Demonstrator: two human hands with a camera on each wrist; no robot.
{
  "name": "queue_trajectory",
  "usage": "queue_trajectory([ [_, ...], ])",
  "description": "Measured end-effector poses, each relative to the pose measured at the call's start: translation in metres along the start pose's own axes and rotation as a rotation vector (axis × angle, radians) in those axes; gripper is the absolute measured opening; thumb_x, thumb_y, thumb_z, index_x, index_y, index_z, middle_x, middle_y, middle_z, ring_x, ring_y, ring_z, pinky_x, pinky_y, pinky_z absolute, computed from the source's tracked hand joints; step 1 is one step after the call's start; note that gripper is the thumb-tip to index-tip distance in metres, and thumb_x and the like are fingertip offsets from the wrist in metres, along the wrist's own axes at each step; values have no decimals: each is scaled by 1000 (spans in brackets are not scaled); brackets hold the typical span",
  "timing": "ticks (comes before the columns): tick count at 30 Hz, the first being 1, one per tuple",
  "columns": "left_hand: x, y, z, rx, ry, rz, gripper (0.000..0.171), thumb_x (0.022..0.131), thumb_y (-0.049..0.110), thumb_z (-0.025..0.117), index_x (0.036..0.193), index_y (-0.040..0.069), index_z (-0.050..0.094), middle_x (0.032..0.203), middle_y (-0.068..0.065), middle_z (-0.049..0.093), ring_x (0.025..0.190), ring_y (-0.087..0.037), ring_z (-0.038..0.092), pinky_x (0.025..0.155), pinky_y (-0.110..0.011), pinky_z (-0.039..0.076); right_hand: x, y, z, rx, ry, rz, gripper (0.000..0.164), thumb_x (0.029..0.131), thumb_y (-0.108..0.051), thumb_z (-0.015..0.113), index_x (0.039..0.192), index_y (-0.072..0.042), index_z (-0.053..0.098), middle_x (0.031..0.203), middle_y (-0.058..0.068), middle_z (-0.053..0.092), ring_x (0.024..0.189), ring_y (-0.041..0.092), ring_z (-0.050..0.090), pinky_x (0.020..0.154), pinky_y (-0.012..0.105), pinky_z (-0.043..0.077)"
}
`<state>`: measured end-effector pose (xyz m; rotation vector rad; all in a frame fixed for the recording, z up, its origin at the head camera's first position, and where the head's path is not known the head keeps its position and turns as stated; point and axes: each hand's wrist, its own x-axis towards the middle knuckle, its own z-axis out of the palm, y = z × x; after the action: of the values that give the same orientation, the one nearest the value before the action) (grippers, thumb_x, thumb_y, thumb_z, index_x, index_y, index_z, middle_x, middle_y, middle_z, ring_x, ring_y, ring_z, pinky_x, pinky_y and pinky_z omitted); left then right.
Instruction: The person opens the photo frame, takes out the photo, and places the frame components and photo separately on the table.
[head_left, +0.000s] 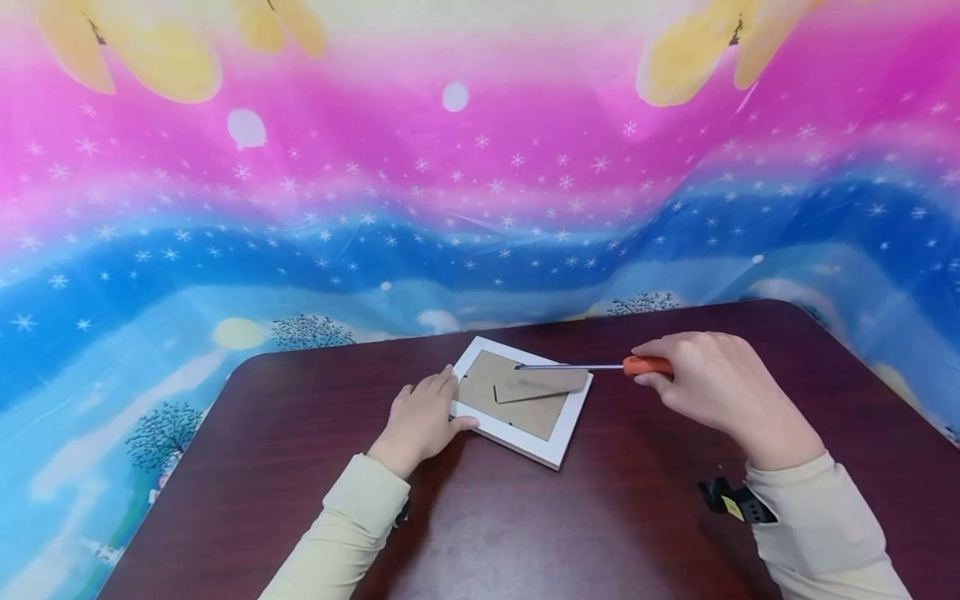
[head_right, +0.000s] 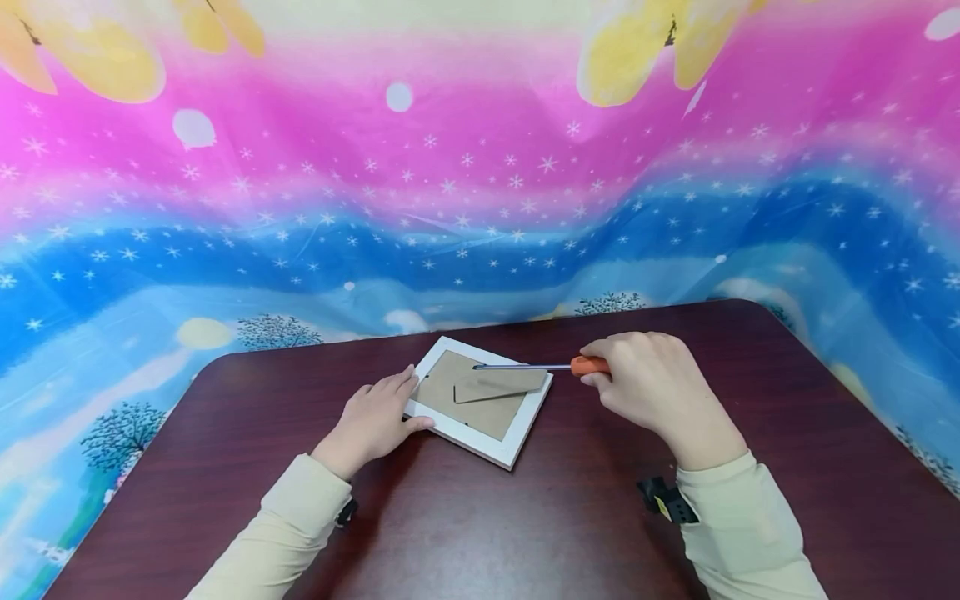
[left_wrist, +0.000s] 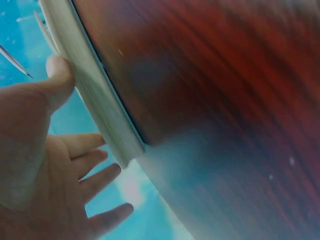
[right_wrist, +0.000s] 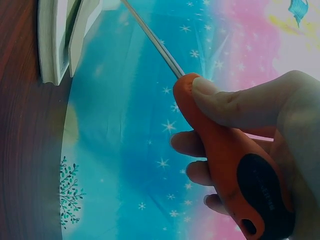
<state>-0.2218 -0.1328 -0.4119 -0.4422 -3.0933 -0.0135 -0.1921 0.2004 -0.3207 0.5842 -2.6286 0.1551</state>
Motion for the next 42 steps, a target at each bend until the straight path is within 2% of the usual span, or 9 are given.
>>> queue_trajectory([
  [4,2,-2,-1,-1,-26,17,79,85,60,49,144,8,40,152,-10,40,133,-27,40,107,-54,38,0,1,0,-3,8,-7,25,70,-26,76,94,-19,77,70,3,76,59,18,59,50,42,49],
  [9,0,2,-1,22,1,25,78,84,60,50,140,6,44,148,-13,45,125,-30,48,102,-53,42,0,1,1,-2,11,-8,24,70,-26,76,93,-20,77,71,2,76,59,19,61,51,43,50],
  [13,-2,8,-2,80,27,11,78,82,62,51,135,5,50,143,-14,51,119,-31,53,98,-51,45,0,0,2,2,3,-9,24,71,-25,76,94,-19,77,71,2,76,60,19,61,51,43,50],
  [23,-11,37,-5,226,61,-64,83,82,64,49,125,-7,57,130,-20,61,108,-31,58,89,-42,50,0,-1,2,-6,-13,-7,26,71,-26,76,95,-17,77,71,3,76,58,18,59,51,42,50],
  [26,-13,46,-6,262,85,-81,82,82,65,48,121,-6,61,124,-20,65,106,-30,60,86,-41,51,0,-1,2,-7,-12,-6,26,71,-26,76,95,-17,77,71,4,76,59,19,60,52,43,50],
  [34,-14,68,-7,315,76,-132,81,83,68,43,114,-3,67,118,-22,68,102,-31,64,83,-39,52,0,0,3,-6,13,-17,25,71,-26,75,94,-18,77,75,4,77,64,24,65,53,45,51],
  [37,-15,74,-6,330,94,-148,80,82,69,43,110,-1,70,115,-22,70,98,-31,66,81,-38,53,0,0,3,-5,18,-19,24,71,-26,75,94,-18,77,74,4,77,63,23,65,52,45,50],
  [42,-18,79,-5,344,148,-163,77,79,70,47,98,0,74,97,-17,75,84,-25,66,74,-36,51,0,-2,3,0,21,-20,24,70,-25,75,93,-19,77,72,3,77,60,21,63,50,43,49],
])
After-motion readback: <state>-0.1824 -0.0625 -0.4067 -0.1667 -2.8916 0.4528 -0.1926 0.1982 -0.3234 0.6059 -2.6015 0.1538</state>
